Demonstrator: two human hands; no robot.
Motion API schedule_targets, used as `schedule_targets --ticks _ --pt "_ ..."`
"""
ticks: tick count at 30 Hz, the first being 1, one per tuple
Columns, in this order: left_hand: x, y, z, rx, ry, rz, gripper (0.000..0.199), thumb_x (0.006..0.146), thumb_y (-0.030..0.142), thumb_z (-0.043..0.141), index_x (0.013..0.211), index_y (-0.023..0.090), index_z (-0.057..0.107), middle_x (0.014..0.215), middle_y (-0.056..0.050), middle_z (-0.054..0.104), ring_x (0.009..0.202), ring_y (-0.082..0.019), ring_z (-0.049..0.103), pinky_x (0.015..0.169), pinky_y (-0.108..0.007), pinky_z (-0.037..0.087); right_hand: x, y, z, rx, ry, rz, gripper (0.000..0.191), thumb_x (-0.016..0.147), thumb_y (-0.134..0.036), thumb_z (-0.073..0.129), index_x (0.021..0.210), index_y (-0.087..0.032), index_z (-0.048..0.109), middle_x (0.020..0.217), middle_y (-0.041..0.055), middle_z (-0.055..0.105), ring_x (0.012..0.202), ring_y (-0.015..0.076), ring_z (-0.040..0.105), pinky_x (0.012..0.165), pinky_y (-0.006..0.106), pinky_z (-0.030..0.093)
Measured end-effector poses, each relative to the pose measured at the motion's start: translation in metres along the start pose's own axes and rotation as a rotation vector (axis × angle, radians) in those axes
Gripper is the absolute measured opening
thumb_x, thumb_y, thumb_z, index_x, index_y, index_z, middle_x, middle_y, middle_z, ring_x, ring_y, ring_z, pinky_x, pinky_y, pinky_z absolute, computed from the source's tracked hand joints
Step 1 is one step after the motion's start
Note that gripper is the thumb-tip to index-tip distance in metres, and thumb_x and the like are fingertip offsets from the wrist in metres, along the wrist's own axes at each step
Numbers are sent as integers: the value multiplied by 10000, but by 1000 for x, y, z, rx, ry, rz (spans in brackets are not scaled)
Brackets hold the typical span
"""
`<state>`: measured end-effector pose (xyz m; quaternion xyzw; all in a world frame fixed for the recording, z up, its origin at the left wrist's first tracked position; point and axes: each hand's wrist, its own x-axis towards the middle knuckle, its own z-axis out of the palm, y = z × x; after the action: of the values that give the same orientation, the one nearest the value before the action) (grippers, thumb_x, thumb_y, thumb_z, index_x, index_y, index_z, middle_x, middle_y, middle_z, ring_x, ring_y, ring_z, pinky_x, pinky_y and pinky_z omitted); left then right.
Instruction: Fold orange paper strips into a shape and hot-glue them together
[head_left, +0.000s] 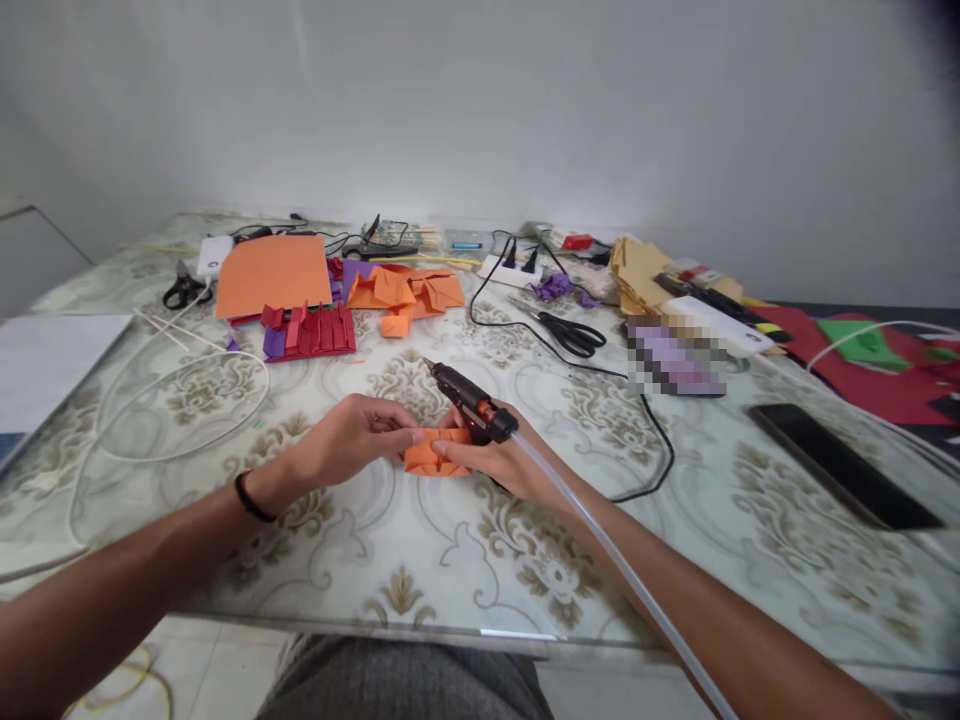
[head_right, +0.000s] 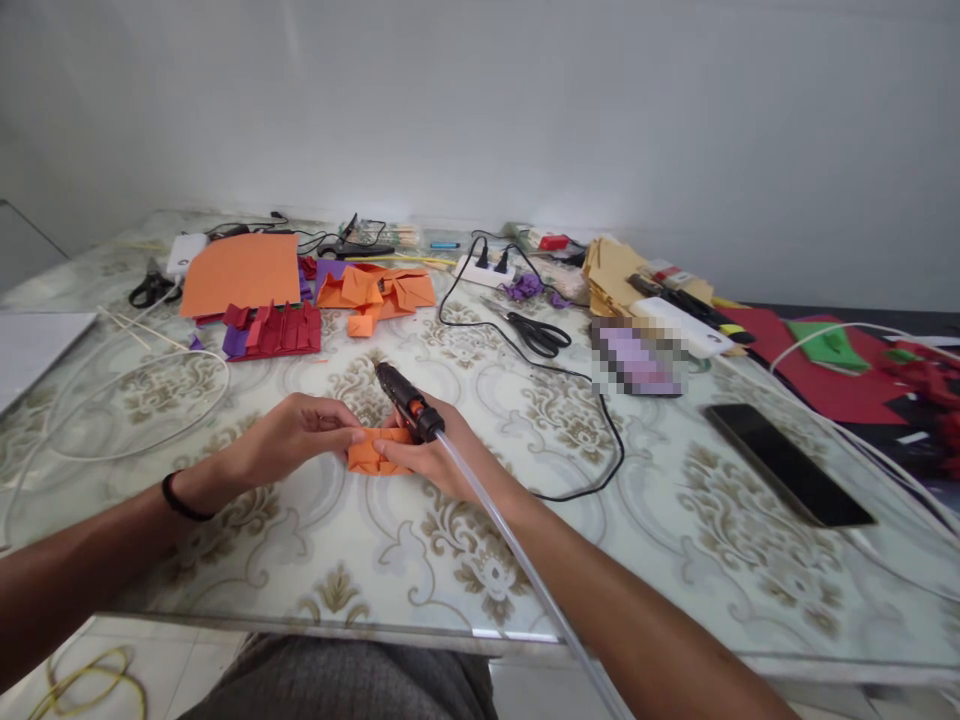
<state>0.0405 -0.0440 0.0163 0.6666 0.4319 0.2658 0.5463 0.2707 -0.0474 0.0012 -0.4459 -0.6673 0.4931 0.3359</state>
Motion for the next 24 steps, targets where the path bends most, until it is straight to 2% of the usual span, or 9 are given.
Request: schedule_targets --ticks 5,9,12,15,20,24 --pt "-1 -1 0 46 28 13 269 879 404 730 837 141 763 719 -33 727 657 -134 638 611 -220 471 0 -1 1 4 -5 5 356 727 -441 839 846 -199 605 736 -6 626 659 164 548 586 284 425" --pt "0 -3 1 50 -18 25 286 909 422 683 864 150 758 726 -20 700 657 -129 611 617 -222 461 -2 -2 1 3 -6 20 319 743 -432 822 832 -201 622 718 -5 634 650 171 562 582 290 427" --pt "0 -4 2 84 -73 6 298 905 427 679 834 144 741 671 1 640 606 -114 554 559 -212 405 -2 -3 2 5 -33 41 312 760 -439 816 829 -201 625 725 -1 641 660 177 571 592 296 434" --pt "0 -5 1 101 -75 -14 258 892 383 685 809 141 714 639 16 611 575 -103 527 532 -204 376 -2 -5 2 34 -59 39 324 776 -448 810 821 -202 604 727 -4 635 661 172 564 603 298 434" --pt "2 -4 -4 43 5 -12 215 888 335 682 800 140 674 666 0 673 596 -111 594 552 -202 427 2 -6 -4 91 31 -11 356 748 -410 826 766 -214 530 832 10 677 717 172 577 675 311 473" --pt "4 -1 -7 -12 21 -41 222 895 350 682 868 130 690 725 -44 742 690 -164 720 636 -232 531 3 -6 -10 130 77 26 336 704 -390 839 848 -214 593 955 42 721 822 207 659 758 348 522"
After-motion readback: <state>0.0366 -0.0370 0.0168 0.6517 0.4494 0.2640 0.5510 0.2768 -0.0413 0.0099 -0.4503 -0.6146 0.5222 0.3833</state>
